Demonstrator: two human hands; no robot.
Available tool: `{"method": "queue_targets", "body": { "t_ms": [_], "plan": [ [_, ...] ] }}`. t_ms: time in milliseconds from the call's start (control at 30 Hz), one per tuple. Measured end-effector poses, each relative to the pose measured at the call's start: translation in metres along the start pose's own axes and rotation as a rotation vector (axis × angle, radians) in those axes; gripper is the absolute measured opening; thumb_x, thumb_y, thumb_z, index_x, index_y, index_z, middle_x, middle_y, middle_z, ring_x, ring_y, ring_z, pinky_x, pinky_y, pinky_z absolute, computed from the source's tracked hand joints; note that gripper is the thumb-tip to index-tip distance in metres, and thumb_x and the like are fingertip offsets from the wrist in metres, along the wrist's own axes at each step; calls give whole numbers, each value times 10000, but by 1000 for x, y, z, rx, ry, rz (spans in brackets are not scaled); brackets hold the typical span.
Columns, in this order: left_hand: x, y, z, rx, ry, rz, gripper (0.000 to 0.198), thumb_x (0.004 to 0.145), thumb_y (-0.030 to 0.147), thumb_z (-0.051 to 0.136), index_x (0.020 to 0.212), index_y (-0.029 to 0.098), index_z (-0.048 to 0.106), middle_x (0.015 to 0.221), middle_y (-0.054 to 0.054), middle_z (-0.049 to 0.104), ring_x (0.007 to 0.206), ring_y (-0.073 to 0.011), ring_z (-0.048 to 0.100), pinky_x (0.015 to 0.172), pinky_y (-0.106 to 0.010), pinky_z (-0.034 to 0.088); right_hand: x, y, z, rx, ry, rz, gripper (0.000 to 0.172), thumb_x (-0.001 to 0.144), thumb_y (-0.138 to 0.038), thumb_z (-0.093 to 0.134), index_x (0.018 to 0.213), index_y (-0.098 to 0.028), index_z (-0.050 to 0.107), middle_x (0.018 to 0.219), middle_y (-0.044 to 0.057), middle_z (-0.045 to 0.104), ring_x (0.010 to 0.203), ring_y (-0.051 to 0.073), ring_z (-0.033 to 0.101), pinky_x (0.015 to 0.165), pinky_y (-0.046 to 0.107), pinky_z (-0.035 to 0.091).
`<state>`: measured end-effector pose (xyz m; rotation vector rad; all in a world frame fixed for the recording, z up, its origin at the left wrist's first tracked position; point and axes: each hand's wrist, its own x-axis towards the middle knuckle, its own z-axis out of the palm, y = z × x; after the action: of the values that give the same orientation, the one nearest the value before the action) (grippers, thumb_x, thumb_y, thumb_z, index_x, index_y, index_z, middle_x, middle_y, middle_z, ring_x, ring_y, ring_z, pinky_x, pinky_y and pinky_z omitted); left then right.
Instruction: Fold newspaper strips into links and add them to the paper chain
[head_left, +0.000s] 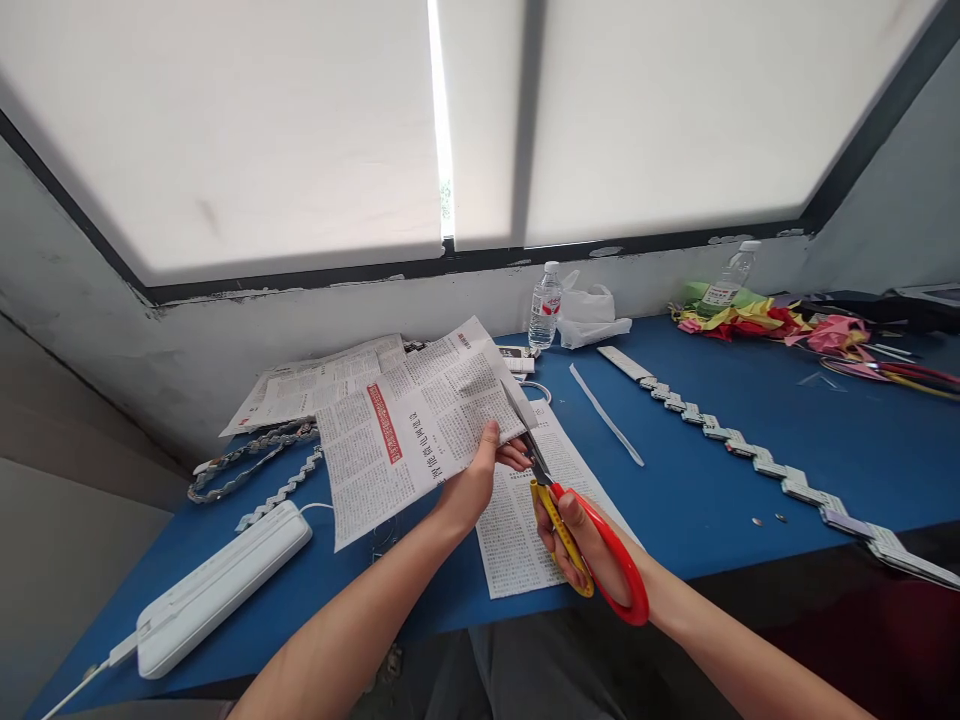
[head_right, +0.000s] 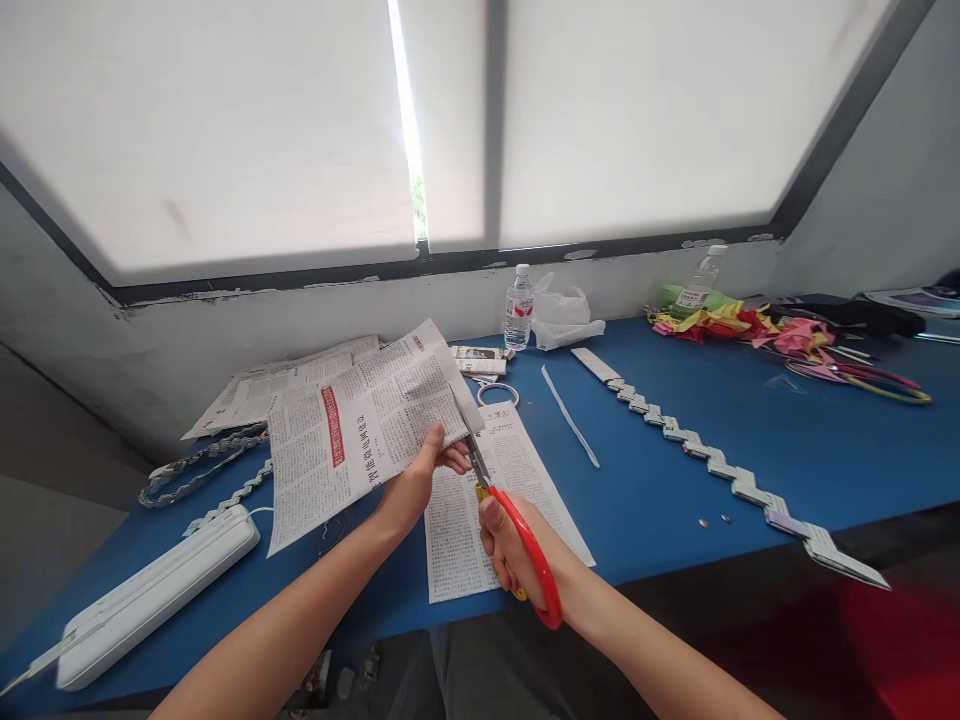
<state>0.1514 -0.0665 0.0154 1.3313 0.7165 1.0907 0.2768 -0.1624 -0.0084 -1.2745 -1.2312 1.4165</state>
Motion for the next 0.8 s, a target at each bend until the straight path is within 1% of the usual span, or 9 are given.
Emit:
{"method": "queue_targets", "body": {
  "t_ms": [133, 300, 467, 533, 667, 800],
  "plan": [
    [0, -2, 0, -18, -6, 23, 459, 888, 515, 488, 672, 149, 661, 609, -50, 656, 553, -147, 612, 618, -272, 507, 2, 5, 1, -22, 20, -5, 744, 690, -904, 219, 697, -190, 427, 535, -45, 473, 329, 50, 404, 385, 205, 362],
    [-1, 0, -1, -24, -19, 8, 442, 881, 512, 504, 676, 152, 660, 614, -51, 645, 561, -147, 606, 611, -265, 504, -1, -1, 1, -60, 35, 12, 723, 709, -891, 224, 682, -193, 409, 515, -46, 469, 317, 44, 387, 380, 200, 347],
    [-1, 3, -2, -18, -44, -11, 445, 864, 522, 520, 663, 149, 656, 627, -59, 649, 529, -142, 585, 586, -263, 495, -3, -5, 1, -52, 24, 11, 760, 631, -929, 289, 695, -186, 438, 548, -39, 482, 336, 54, 416, 386, 212, 381],
    [-2, 3, -2, -8, -77, -25, 455, 857, 531, 524, 646, 150, 653, 600, -55, 638, 519, -142, 582, 583, -262, 492, -1, -3, -1, -43, 27, 0, 772, 628, -930, 291, 710, -181, 456, 575, -29, 503, 344, 57, 433, 390, 215, 394],
    [-5, 6, 0, 36, -150, -49, 516, 866, 568, 482, 616, 151, 656, 500, -40, 598, 492, -140, 574, 605, -263, 494, 5, 6, -6, -25, 38, -47, 758, 690, -900, 253, 732, -176, 474, 595, -20, 525, 335, 57, 433, 376, 215, 391],
    [-9, 8, 2, 29, -215, -56, 523, 863, 577, 481, 634, 148, 676, 512, -52, 621, 480, -148, 580, 561, -269, 488, 8, 8, -10, -20, 58, -85, 740, 729, -876, 238, 730, -180, 485, 555, -24, 513, 333, 67, 428, 363, 213, 375]
  ]
}}
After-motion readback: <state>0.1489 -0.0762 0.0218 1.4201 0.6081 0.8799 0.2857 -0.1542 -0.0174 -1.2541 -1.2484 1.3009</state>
